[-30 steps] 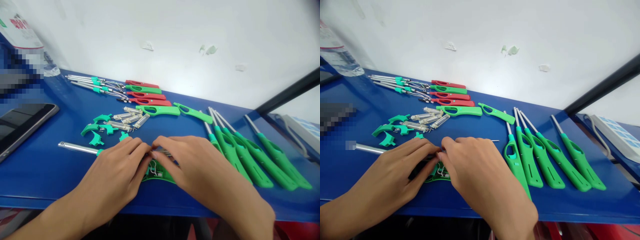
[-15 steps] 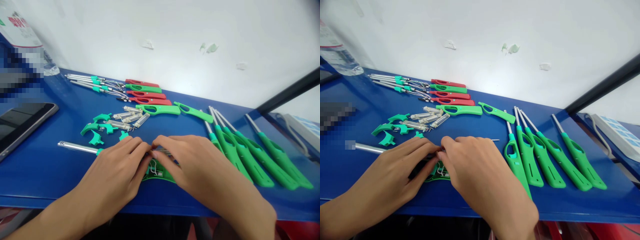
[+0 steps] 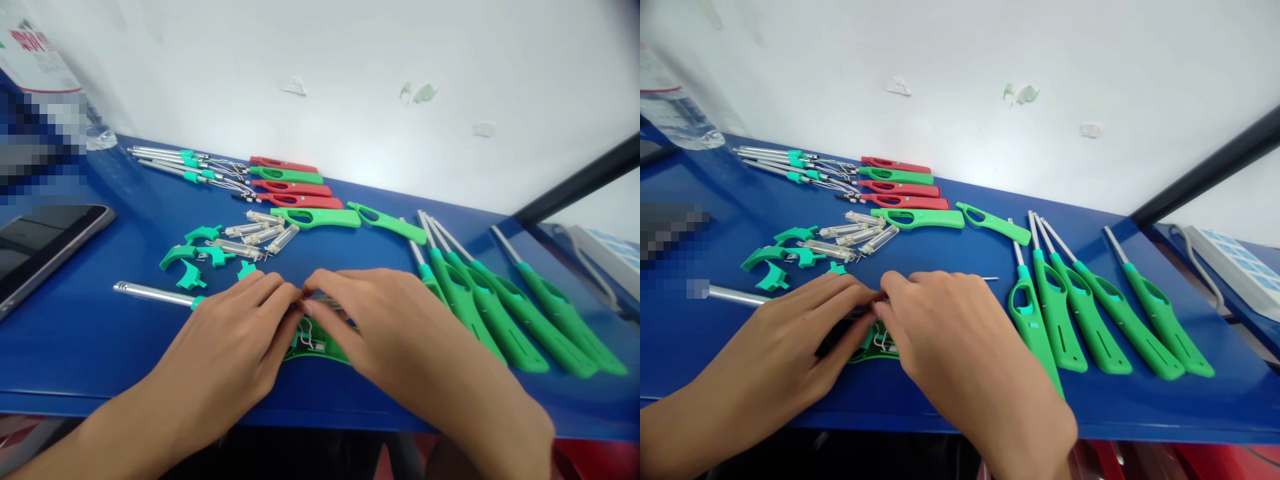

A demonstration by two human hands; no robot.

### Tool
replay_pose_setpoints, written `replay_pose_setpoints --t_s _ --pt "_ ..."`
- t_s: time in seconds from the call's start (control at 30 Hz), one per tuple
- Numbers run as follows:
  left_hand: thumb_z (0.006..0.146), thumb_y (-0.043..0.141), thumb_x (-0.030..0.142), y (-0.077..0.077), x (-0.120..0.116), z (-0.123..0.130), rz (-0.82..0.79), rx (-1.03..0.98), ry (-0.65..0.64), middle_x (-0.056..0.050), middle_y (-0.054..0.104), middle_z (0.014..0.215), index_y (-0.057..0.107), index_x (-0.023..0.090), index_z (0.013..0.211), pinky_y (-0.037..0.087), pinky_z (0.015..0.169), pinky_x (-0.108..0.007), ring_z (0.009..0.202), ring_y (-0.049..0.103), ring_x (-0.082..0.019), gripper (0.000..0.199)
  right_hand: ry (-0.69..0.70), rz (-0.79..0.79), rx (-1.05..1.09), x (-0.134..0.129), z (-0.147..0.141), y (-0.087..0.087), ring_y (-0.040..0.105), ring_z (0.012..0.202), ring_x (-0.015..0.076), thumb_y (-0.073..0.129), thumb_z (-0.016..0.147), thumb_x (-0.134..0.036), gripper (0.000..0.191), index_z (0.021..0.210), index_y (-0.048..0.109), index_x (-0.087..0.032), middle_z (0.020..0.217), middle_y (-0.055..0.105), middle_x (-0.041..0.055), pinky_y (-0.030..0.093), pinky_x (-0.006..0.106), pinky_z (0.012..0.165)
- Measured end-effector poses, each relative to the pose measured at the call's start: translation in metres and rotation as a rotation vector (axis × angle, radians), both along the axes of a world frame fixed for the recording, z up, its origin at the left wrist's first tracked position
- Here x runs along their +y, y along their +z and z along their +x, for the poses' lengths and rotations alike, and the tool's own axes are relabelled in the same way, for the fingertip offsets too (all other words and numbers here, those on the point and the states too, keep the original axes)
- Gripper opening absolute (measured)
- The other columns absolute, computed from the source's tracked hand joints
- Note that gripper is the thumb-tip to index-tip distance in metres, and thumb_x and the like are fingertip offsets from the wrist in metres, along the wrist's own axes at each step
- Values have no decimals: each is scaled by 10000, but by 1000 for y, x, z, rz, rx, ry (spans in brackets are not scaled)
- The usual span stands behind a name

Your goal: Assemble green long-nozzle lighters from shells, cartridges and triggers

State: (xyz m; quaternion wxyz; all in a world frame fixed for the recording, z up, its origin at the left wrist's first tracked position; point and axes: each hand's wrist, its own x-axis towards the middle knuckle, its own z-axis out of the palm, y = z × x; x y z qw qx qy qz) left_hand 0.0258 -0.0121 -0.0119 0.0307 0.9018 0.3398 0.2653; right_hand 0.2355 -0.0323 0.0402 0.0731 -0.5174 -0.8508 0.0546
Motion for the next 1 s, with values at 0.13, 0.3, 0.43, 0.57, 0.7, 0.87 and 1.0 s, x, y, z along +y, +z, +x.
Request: replay_pose_setpoints --t_s 0.13,0.3,0.43,0.57,0.7,0.87,1.0 --pt "1140 422 155 -1 1 1 11 2 1 -79 701 946 636 177 999 566 754 -431 861 690 -293 257 18 -14 12 1 0 0 717 716 270 544 1163 -313 233 934 584 -290 817 705 -26 334 391 600" --pt "1136 428 153 -1 0 1 -4 13 2 -74 689 931 660 163 1019 568 739 -435 846 677 -291 260 8 28 -1 0 -2 -2 700 698 264 546 1159 -292 232 929 572 -287 816 705 -25 315 386 593" --pt "1133 432 147 -1 0 0 -2 8 3 -68 679 927 673 152 1040 558 730 -433 836 666 -285 258 16 38 -13 -1 -1 -3 695 705 264 547 1154 -269 228 928 574 -283 815 707 -21 300 387 591" --pt "1140 440 155 -1 0 2 -9 16 0 -64 672 922 672 155 1040 548 731 -437 832 656 -287 253 67 13 -11 0 3 -4 642 636 238 547 1153 -224 235 926 550 -283 782 678 -41 277 388 584" --pt "1144 436 134 -1 -1 2 15 41 -20 -66 683 933 664 157 1059 551 771 -453 856 660 -297 245 71 25 -40 -1 3 -6 629 644 243 537 1162 -230 230 938 540 -282 794 671 -34 271 386 597" --pt "1146 443 147 -1 0 0 4 28 -6 -73 687 943 646 173 1031 552 773 -446 865 665 -298 235 62 18 -41 0 3 -6 624 630 244 501 1182 -268 238 947 531 -284 779 664 -34 262 382 590" --pt "1149 439 153 -1 0 0 -5 20 -10 -79 697 965 646 180 1032 549 790 -447 880 672 -300 239 54 -2 -52 0 3 -2 638 639 251 479 1183 -262 223 972 547 -280 800 685 -23 266 385 591"
